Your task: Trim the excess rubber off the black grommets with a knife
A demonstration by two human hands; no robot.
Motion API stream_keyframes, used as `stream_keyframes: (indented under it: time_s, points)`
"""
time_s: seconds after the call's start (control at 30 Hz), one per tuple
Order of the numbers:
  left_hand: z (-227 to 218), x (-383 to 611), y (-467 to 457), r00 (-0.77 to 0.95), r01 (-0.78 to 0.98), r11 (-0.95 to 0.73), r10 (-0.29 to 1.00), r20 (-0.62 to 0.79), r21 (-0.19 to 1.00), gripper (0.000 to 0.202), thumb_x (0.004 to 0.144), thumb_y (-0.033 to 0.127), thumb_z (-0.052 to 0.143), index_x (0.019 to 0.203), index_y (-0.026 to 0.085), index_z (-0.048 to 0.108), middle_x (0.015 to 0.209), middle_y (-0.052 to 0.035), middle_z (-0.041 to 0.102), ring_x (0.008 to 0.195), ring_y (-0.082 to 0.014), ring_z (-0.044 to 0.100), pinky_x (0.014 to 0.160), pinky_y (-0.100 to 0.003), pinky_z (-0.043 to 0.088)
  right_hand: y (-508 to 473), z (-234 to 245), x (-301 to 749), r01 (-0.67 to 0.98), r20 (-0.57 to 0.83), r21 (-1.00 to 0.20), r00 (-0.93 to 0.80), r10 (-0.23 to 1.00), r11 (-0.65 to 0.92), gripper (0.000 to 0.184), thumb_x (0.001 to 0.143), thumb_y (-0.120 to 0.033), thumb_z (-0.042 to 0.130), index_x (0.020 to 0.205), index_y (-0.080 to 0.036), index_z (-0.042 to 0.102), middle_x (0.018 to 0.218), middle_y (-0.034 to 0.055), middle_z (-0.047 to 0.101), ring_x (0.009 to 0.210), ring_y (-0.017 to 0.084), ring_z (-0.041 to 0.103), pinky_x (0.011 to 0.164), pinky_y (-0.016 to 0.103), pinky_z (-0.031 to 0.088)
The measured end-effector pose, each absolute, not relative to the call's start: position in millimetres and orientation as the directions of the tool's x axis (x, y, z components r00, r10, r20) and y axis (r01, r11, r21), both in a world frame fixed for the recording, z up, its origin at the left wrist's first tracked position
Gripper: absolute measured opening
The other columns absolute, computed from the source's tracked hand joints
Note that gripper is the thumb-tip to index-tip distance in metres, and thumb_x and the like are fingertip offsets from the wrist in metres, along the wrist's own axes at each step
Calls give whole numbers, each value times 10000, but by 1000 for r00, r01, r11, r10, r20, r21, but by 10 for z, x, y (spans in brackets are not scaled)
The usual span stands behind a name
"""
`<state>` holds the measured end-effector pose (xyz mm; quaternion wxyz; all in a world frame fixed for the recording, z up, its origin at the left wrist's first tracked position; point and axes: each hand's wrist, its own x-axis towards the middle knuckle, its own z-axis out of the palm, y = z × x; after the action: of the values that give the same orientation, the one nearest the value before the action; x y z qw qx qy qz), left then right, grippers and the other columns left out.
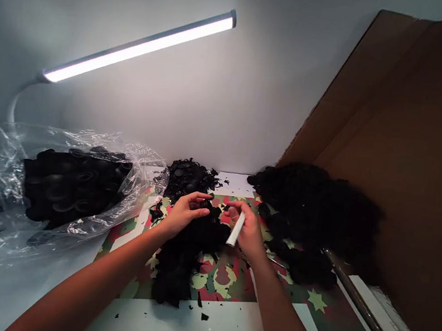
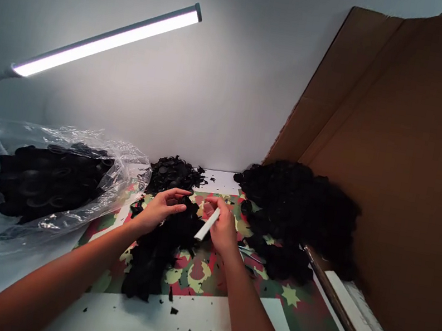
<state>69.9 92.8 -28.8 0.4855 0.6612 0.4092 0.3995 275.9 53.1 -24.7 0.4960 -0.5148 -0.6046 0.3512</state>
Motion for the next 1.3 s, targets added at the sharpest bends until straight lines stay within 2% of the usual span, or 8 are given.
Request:
stream_keyframes:
  time_s: [0.13, 0.3, 0.4, 0.5, 0.63, 0.9, 1.13, 1.3]
  points:
    - [-184, 679, 690, 327, -40, -105, 938, 112, 994, 638, 682, 295, 865, 1267, 239, 618, 1026, -35, 692, 1009, -215, 655, 899, -319, 491, 405, -131, 2685, 167, 293, -947, 88, 952, 275, 557, 1019, -613, 256, 1205, -251, 636, 807, 33, 664, 756, 200, 631, 778, 351, 516]
    - [-145, 692, 526, 290, -98, -120, 946, 144, 988, 457, 784, 311, 791, 1203, 219, 634, 1143, -70, 695, 1075, -223, 641, 954, -336, 471, 210, -25, 2489, 212, 289, -938, 45, 956, 274, 288, 963, -472, 558, 1074, -251, 705, 910, 28, 698, 771, 187, 643, 731, 312, 512]
    - [-135, 676, 522, 240, -72, -137, 959, 150, 988, 489, 772, 307, 802, 1215, 217, 616, 1112, -71, 701, 1045, -222, 649, 943, -342, 473, 158, 1, 2424, 214, 307, -931, 27, 951, 295, 175, 909, -409, 648, 920, -236, 674, 880, 24, 709, 789, 195, 662, 727, 309, 513]
    - [-123, 661, 541, 209, -36, -164, 964, 168, 986, 522, 743, 304, 825, 1210, 220, 606, 1008, -44, 699, 971, -210, 655, 896, -336, 484, 146, 47, 2429, 279, 356, -894, -33, 934, 350, 175, 901, -364, 641, 786, -233, 633, 1017, 54, 741, 934, 232, 675, 831, 351, 507]
    - [-124, 653, 553, 212, -7, -190, 959, 187, 982, 520, 746, 292, 822, 1209, 218, 598, 979, -35, 689, 967, -210, 647, 899, -338, 475, 145, 96, 2467, 331, 296, -889, -113, 949, 317, 136, 905, -342, 611, 810, -246, 631, 1170, 60, 739, 1050, 266, 666, 892, 392, 493]
    - [-166, 632, 563, 215, 55, -250, 948, 233, 967, 552, 747, 273, 829, 1240, 226, 585, 954, -20, 653, 938, -195, 609, 865, -311, 453, 160, 77, 2507, 335, 221, -906, -146, 964, 259, 165, 945, -372, 548, 869, -256, 637, 1109, 40, 744, 1027, 246, 652, 902, 372, 483]
    - [-142, 626, 556, 181, 123, -278, 950, 254, 953, 542, 737, 242, 824, 1234, 233, 607, 859, 12, 610, 849, -172, 584, 796, -281, 442, 127, 107, 2441, 449, 354, -805, -160, 921, 387, 135, 920, -295, 562, 796, -251, 591, 1095, 36, 745, 1034, 253, 635, 972, 430, 425]
    - [-100, 627, 546, 150, 173, -294, 951, 270, 940, 543, 709, 246, 843, 1210, 246, 631, 820, 28, 573, 814, -163, 565, 781, -273, 438, 136, 57, 2463, 358, 260, -891, -106, 960, 281, 172, 941, -351, 547, 803, -252, 570, 1151, 41, 741, 1060, 261, 643, 933, 419, 459]
